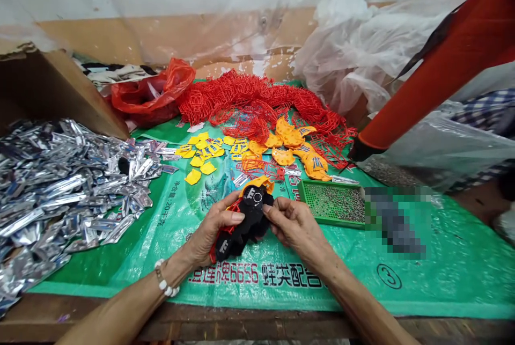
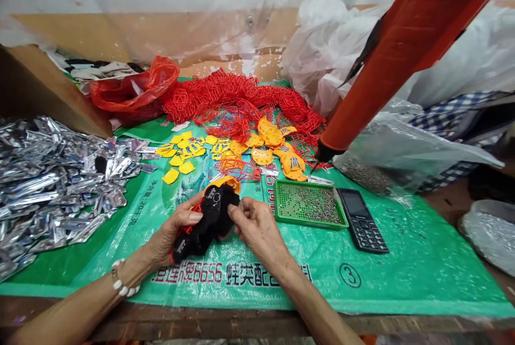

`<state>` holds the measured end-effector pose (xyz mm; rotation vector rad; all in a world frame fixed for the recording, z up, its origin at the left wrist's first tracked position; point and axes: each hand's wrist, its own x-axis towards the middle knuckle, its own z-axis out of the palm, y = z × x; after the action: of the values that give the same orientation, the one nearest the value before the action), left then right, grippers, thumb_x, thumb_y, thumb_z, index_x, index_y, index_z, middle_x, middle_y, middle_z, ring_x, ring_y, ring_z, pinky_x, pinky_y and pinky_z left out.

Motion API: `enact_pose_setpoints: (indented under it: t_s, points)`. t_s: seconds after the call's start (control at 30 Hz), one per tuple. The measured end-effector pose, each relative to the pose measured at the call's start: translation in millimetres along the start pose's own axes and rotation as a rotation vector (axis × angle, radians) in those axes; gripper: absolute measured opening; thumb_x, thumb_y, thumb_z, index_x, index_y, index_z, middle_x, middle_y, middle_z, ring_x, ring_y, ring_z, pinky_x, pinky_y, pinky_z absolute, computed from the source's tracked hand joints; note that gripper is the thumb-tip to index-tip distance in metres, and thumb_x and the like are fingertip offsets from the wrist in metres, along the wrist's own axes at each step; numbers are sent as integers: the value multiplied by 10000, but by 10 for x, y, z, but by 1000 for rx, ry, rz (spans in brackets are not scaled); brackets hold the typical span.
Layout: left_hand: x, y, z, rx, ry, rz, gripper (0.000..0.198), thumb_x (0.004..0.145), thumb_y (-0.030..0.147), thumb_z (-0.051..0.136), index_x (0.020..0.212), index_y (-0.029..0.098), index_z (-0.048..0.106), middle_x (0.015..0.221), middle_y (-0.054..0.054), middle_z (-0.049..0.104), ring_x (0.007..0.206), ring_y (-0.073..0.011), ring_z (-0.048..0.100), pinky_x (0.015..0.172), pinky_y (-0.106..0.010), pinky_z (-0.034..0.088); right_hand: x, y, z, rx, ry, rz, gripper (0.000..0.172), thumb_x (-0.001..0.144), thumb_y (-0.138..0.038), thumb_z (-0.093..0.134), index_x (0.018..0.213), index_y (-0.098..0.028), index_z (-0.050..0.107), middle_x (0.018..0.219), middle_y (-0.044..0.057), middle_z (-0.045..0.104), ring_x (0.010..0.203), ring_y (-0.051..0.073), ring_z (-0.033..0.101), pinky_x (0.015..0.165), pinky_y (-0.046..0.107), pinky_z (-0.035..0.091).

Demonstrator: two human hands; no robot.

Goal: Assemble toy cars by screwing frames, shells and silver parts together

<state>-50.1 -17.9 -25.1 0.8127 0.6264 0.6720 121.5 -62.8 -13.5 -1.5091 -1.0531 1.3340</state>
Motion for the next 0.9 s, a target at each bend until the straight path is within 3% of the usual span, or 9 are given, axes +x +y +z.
enact_pose_setpoints:
  t_s: [0.13,0.2,0.27,0.3,0.37,0.47,0.6,0.73,0.9]
  points:
    - [-9,81,-47,212,-36,83,593,700,346,694,1258,174,593,951,-43,718,720,-142,642,625,-202,479,-62,28,-46,-47,81,-111,435,826,-599,541,698,-186,499,563,-35,473,471,70,395,423,199,290]
    - [-42,141,-53,452,-77,144,604,695,327,702,1276,206,591,1018,-26,713,829,-165,645,711,-231,497,-131,-29,-120,-139,221,-240,413,881,-579,482,829,-179,572,668,0,552,532,96,462,479,227,382]
    - [-79,180,-43,761,-124,237,633,679,279,710,1296,218,582,1093,-30,706,902,-193,651,781,-279,517,-194,-112,-207,-320,313,-438,394,897,-540,497,1023,-185,610,876,57,650,707,145,586,632,288,504]
    - [-95,185,-37,907,-143,311,652,676,241,698,1314,223,564,1133,-39,699,920,-204,659,804,-307,528,-215,-148,-246,-426,286,-530,418,884,-530,537,1127,-195,601,1018,85,668,858,180,628,744,334,538]
    - [-116,170,-39,1144,-179,501,691,682,172,646,1357,224,508,1226,-67,669,992,-225,668,858,-353,538,-228,-183,-302,-599,94,-616,551,838,-527,626,1289,-222,536,1245,104,630,1122,234,607,922,421,529]
    - [-136,113,-88,1380,-228,664,762,689,127,582,1423,203,389,1332,-121,603,1098,-250,650,908,-378,539,-198,-114,-325,-704,-127,-643,663,787,-546,679,1331,-209,504,1284,111,633,1182,246,611,975,449,528]
    - [-171,61,-176,1566,-265,585,876,687,179,613,1479,179,240,1357,-165,565,1135,-296,631,928,-421,534,-159,72,-303,-685,-67,-828,658,783,-554,669,1286,-163,507,1182,125,686,1078,225,675,916,387,573]
    - [-185,59,-197,1637,-307,514,878,706,260,659,1472,162,241,1374,-178,539,1218,-328,571,979,-443,500,-152,180,-306,-655,-71,-854,567,793,-553,655,1199,-178,529,1026,82,710,908,187,713,797,317,605]
    - [-174,77,-210,1650,-389,381,919,775,393,694,1511,181,186,1442,-179,483,1302,-333,502,1047,-456,443,-169,209,-350,-765,-187,-897,710,809,-545,642,1370,-169,424,1146,135,629,1040,212,654,852,338,586]
